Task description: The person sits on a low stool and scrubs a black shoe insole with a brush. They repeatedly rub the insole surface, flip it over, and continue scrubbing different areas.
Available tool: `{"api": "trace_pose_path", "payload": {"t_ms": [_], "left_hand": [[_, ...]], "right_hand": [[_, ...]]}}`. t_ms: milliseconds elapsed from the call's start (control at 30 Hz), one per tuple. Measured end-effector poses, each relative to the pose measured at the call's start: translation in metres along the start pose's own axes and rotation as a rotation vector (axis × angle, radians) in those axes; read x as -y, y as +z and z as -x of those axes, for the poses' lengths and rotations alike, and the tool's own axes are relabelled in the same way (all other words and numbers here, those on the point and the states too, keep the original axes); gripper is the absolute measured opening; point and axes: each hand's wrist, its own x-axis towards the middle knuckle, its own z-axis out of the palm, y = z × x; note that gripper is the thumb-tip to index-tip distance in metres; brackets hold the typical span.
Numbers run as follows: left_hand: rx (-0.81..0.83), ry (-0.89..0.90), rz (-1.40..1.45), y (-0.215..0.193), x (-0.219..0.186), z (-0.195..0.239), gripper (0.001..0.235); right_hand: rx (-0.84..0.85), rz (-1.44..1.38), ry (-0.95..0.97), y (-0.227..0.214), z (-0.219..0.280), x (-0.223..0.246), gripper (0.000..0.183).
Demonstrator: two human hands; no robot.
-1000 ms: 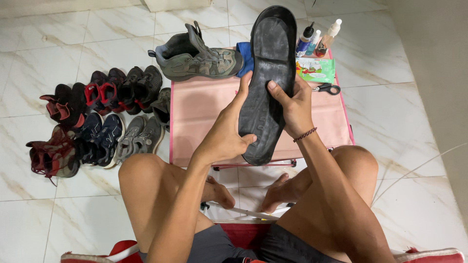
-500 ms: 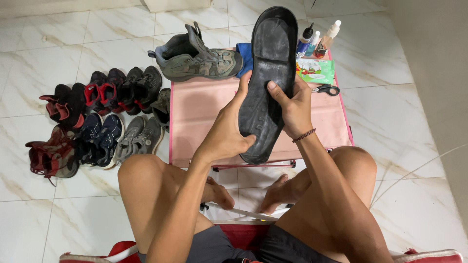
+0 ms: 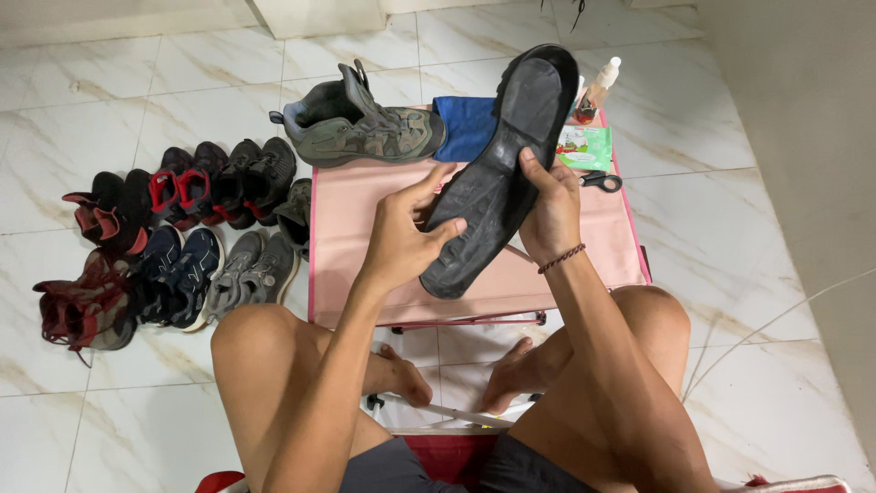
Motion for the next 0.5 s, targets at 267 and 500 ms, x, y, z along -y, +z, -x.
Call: {"api": "trace_pose_path", "payload": {"t_ms": [267, 500], "left_hand": [[-0.265, 0.398, -0.321, -0.014, -0.038, 0.008, 0.039], [-0.399, 0.594, -0.667, -0.034, -0.02, -0.001, 0.015]], "right_hand": [[0.151, 0.184, -0.024, 0.034, 0.03, 0.051, 0.026], [0.158, 0.703, -0.559, 0.03, 0.021, 0.063, 0.068]]}}
